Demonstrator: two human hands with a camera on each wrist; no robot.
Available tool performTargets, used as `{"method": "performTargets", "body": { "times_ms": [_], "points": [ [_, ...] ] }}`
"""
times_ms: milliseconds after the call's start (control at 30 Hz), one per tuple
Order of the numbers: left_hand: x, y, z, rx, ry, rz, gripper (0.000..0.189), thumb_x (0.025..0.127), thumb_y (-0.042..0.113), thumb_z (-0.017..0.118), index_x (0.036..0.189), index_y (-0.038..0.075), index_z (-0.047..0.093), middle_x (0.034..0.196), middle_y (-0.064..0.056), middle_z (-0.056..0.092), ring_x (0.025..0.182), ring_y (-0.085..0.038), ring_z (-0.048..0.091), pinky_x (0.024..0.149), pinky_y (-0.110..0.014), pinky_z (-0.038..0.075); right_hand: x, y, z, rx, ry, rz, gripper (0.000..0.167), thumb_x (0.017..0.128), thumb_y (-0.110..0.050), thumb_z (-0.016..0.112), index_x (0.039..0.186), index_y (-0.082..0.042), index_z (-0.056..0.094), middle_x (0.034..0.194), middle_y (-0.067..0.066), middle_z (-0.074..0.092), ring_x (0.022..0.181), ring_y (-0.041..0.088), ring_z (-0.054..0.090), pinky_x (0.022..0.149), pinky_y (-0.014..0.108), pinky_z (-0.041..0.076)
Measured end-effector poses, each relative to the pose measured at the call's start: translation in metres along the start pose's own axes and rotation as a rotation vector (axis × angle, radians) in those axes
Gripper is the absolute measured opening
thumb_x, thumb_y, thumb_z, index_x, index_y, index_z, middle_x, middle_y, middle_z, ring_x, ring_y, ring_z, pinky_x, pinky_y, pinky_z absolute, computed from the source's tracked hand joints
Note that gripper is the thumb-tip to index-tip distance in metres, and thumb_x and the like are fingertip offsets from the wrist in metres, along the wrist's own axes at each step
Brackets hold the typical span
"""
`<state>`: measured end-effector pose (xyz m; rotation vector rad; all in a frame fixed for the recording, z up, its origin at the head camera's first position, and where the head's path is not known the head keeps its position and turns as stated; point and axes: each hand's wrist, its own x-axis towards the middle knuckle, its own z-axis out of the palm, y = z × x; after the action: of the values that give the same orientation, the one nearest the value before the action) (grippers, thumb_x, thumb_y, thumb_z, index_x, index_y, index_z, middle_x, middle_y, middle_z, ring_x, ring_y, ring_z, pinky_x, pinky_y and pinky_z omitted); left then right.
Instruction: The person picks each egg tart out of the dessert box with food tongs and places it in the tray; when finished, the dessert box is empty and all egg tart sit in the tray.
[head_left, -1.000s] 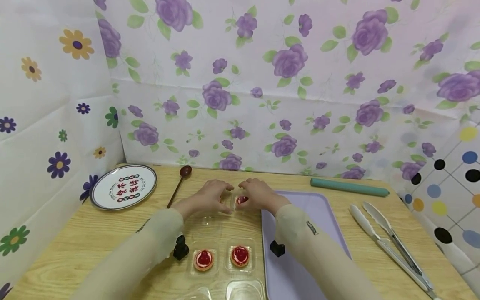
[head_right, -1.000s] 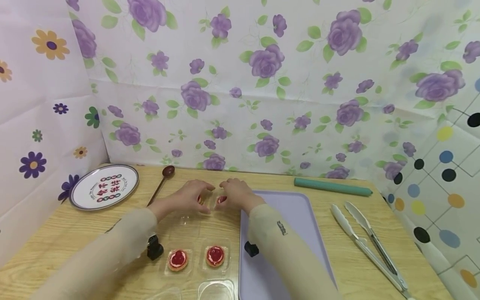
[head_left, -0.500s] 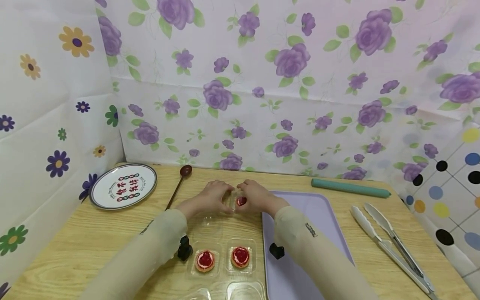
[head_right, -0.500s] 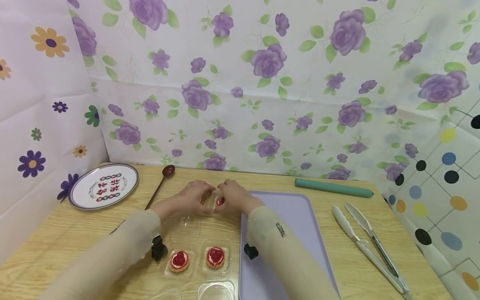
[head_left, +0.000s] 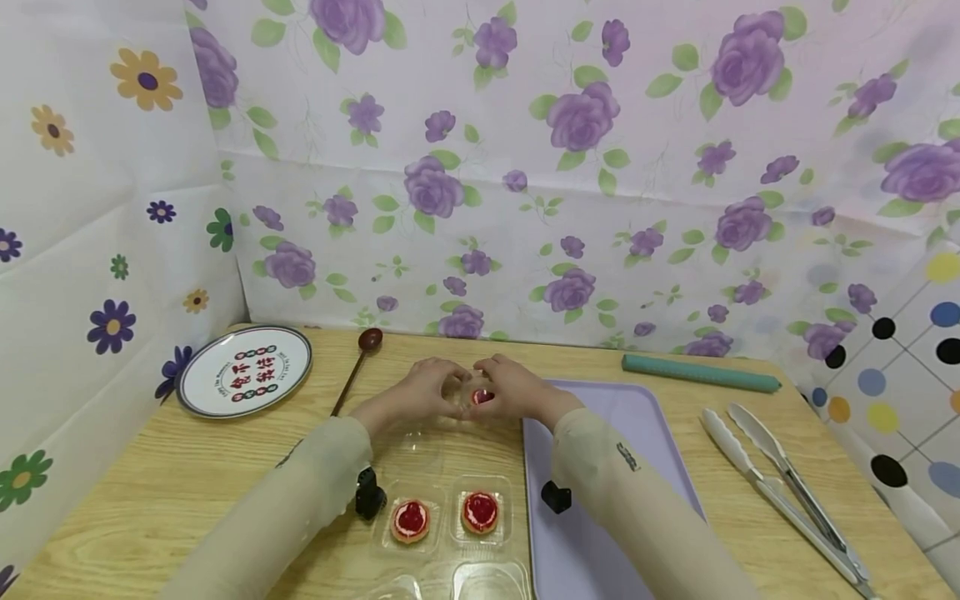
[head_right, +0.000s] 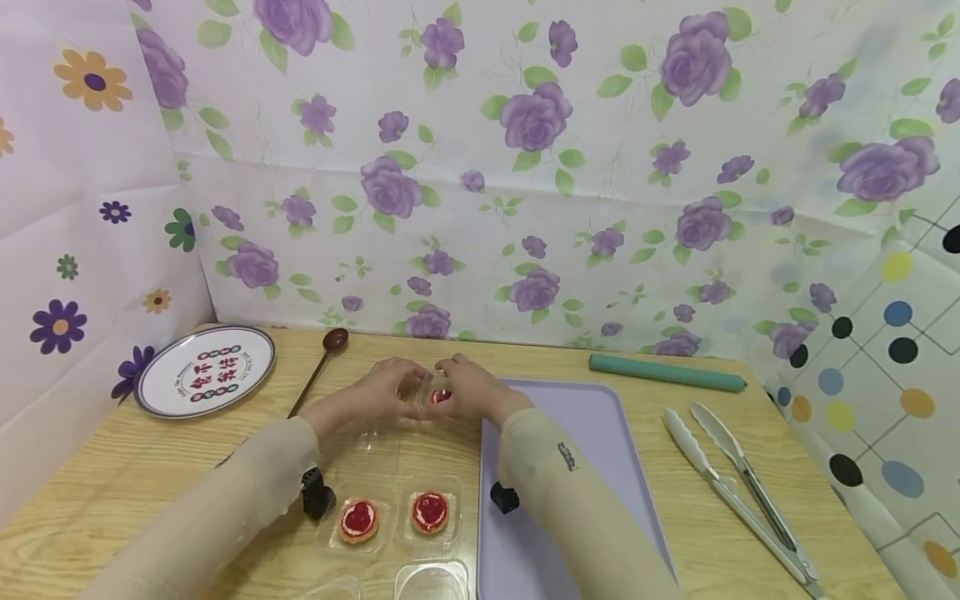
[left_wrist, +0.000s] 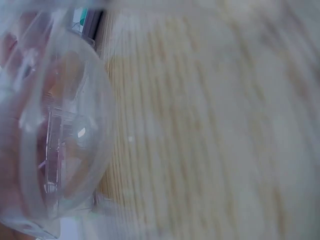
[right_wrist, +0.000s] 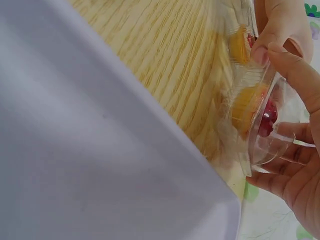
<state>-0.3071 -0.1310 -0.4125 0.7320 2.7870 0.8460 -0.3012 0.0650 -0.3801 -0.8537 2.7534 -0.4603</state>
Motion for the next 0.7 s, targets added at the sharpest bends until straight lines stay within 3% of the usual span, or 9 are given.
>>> {"method": "performTargets", "body": {
  "times_ms": [200, 367, 700],
  "points": [
    [-0.0015, 0.0038, -0.0023, -0.006, -0.002, 0.042, 0.059, 0.077, 0.033, 0.081, 0.127, 0.010, 0.059, 0.131, -0.005, 0.060, 0.132, -0.030, 0.043, 0.117, -0.054, 0.020, 0.0001, -0.0011, -0.0015, 0.018, -0.008, -0.001, 0.082, 0.083, -0.050, 0.069, 0.143, -0.003, 0.040, 0.142, 0.017, 0.044, 0.123, 0.030, 0.050, 0.102, 0.044, 0.046],
    [-0.0038, 0.0059, -0.0036, -0.030, -0.003, 0.057, 0.056, 0.078, 0.030, 0.079, 0.126, 0.010, 0.059, 0.131, -0.005, 0.060, 0.132, -0.031, 0.044, 0.117, -0.055, 0.019, -0.0002, -0.0026, -0.0031, 0.058, -0.001, 0.012, 0.080, 0.080, -0.049, 0.072, 0.139, -0.003, 0.043, 0.131, 0.015, 0.048, 0.112, 0.027, 0.053, 0.097, 0.042, 0.049],
    [-0.0042, 0.0043, 0.0000, -0.043, 0.019, 0.066, 0.049, 0.079, 0.028, 0.079, 0.121, 0.009, 0.063, 0.126, -0.006, 0.063, 0.126, -0.028, 0.050, 0.115, -0.052, 0.025, -0.0010, -0.0022, -0.0033, 0.105, 0.017, 0.010, 0.076, 0.077, -0.044, 0.078, 0.133, -0.004, 0.043, 0.128, 0.018, 0.048, 0.114, 0.029, 0.053, 0.099, 0.043, 0.048]
  ]
}}
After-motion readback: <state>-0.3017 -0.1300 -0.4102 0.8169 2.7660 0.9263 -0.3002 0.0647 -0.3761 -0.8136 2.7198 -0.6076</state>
